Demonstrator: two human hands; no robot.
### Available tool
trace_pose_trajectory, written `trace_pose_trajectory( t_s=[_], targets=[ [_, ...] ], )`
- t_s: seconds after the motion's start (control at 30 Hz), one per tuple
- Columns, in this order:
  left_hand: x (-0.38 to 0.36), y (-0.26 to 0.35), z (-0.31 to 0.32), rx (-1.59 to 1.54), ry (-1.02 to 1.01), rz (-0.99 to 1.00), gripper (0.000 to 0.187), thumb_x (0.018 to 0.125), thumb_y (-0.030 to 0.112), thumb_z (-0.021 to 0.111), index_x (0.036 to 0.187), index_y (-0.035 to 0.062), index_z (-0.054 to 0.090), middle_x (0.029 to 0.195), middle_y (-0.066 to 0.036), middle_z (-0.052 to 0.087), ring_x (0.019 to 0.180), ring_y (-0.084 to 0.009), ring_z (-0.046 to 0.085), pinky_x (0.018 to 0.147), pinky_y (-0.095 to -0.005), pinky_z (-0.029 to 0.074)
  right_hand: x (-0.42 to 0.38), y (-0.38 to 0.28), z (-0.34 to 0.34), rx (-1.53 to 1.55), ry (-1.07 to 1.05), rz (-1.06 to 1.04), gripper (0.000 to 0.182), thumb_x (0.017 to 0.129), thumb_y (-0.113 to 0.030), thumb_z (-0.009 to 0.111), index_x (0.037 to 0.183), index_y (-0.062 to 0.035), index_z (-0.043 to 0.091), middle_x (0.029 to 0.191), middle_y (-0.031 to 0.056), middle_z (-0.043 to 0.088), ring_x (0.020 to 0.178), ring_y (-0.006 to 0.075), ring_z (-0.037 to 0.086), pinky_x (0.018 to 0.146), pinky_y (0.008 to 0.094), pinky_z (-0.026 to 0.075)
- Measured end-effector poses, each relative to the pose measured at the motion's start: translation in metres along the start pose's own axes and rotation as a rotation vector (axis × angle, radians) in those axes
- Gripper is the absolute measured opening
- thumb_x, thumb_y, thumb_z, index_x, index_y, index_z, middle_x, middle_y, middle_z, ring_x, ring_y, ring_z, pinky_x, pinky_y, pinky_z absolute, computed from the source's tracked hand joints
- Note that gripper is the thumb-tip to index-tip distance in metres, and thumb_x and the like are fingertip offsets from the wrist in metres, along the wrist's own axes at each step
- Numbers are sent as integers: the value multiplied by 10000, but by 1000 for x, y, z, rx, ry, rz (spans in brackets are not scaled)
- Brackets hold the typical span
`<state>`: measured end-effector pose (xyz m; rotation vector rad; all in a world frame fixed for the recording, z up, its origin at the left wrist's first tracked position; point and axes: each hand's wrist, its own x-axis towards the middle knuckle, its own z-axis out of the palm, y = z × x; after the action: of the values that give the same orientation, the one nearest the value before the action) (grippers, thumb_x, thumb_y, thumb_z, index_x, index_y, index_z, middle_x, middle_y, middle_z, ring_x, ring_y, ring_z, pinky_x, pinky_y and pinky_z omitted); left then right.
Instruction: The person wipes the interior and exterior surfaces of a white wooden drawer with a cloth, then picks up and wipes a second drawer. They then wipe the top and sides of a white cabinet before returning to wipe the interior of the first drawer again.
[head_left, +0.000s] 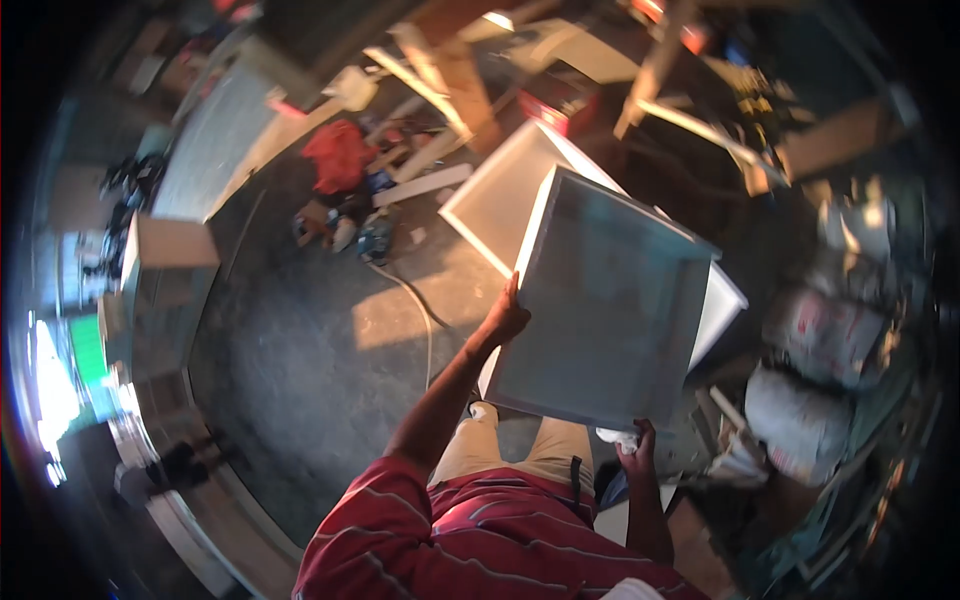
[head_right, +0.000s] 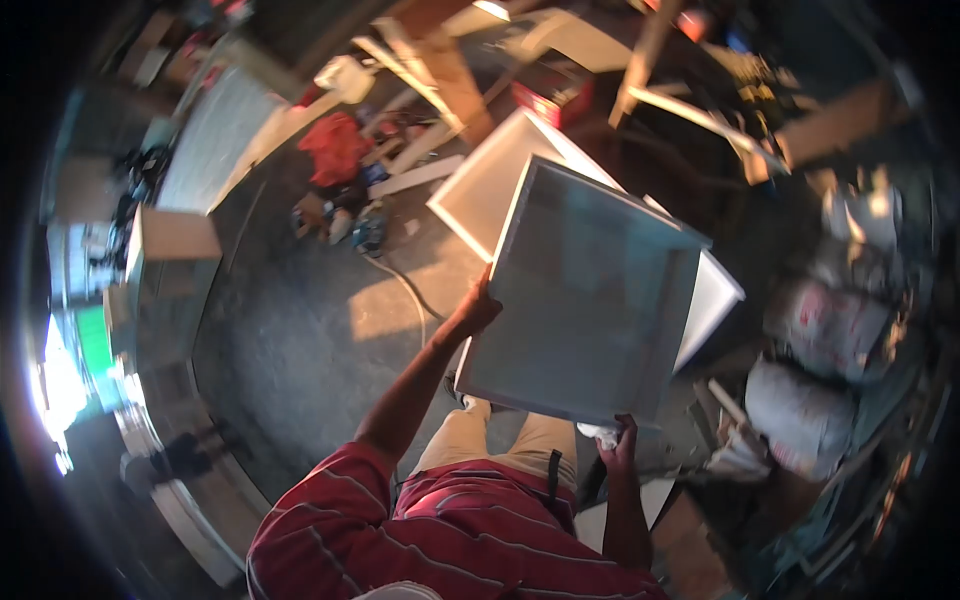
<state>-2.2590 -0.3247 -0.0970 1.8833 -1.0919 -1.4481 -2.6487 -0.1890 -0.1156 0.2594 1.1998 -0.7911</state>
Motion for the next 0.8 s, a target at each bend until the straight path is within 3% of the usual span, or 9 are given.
trace_pose_trajectory(
  t_s=[0.07,0.13,0.2,0.23,0.33,0.47,0.53,0.6,0.8],
  targets=[
    [-35,-27,-37,-116,135,36,796,653,30,549,1368,-69,214,1303,-299,391,1203,-378,425,1005,-377,369,-24,34,25,-427,-98,-451,228,770,-317,569,902,-132,573,896,20,594,871,209,579,785,387,464],
    [-43,-117,-65,649,866,929,788,634,-53,497,1378,-32,238,992,-198,594,853,-231,587,695,-322,480,-5,47,27,-131,-123,-38,308,716,-267,647,957,-95,561,907,65,591,917,244,580,831,393,476],
    [-84,-161,-112,417,687,453,721,649,-54,491,1340,-32,287,950,-186,597,837,-224,587,692,-326,477,115,79,-61,-554,-134,-356,316,696,-244,635,967,-102,556,905,68,597,900,244,585,817,385,480],
    [-105,-175,-132,139,417,30,656,664,-55,485,1301,-32,336,907,-174,600,822,-218,587,690,-331,474,76,95,0,-529,-102,-184,302,697,-235,622,958,-97,557,906,68,598,891,244,588,812,383,482],
    [-196,-166,-207,-134,698,-180,528,700,-33,487,1220,-21,397,838,-148,590,782,-204,583,651,-335,468,-32,147,178,-563,-190,226,315,709,-209,567,982,-53,537,961,110,593,905,278,593,829,398,493],
    [-298,-203,-308,-864,739,-311,431,771,26,493,1189,-31,406,741,-71,571,679,-181,575,583,-332,455,10,229,237,-807,-381,283,279,720,-201,547,961,-61,530,905,100,600,819,239,601,726,363,508],
    [-358,-179,-342,-259,902,-386,452,777,112,478,1167,-110,424,952,-290,584,928,-345,611,743,-413,496,26,255,273,-1022,-462,252,226,732,-209,538,909,-67,538,851,96,599,758,227,603,674,361,514],
    [-384,-201,-381,-282,946,-381,436,772,100,480,1144,-120,431,949,-292,587,883,-369,618,729,-419,497,3,303,338,-933,-177,350,186,767,-218,506,879,-72,530,727,81,574,606,209,577,516,337,493],
    [-445,-210,-482,-409,1177,-316,411,719,42,445,1103,-99,482,907,-262,612,819,-328,636,645,-395,508,-19,407,475,-1016,-354,431,153,770,-231,491,706,-93,477,509,11,453,341,136,423,336,272,391]
  ],
)
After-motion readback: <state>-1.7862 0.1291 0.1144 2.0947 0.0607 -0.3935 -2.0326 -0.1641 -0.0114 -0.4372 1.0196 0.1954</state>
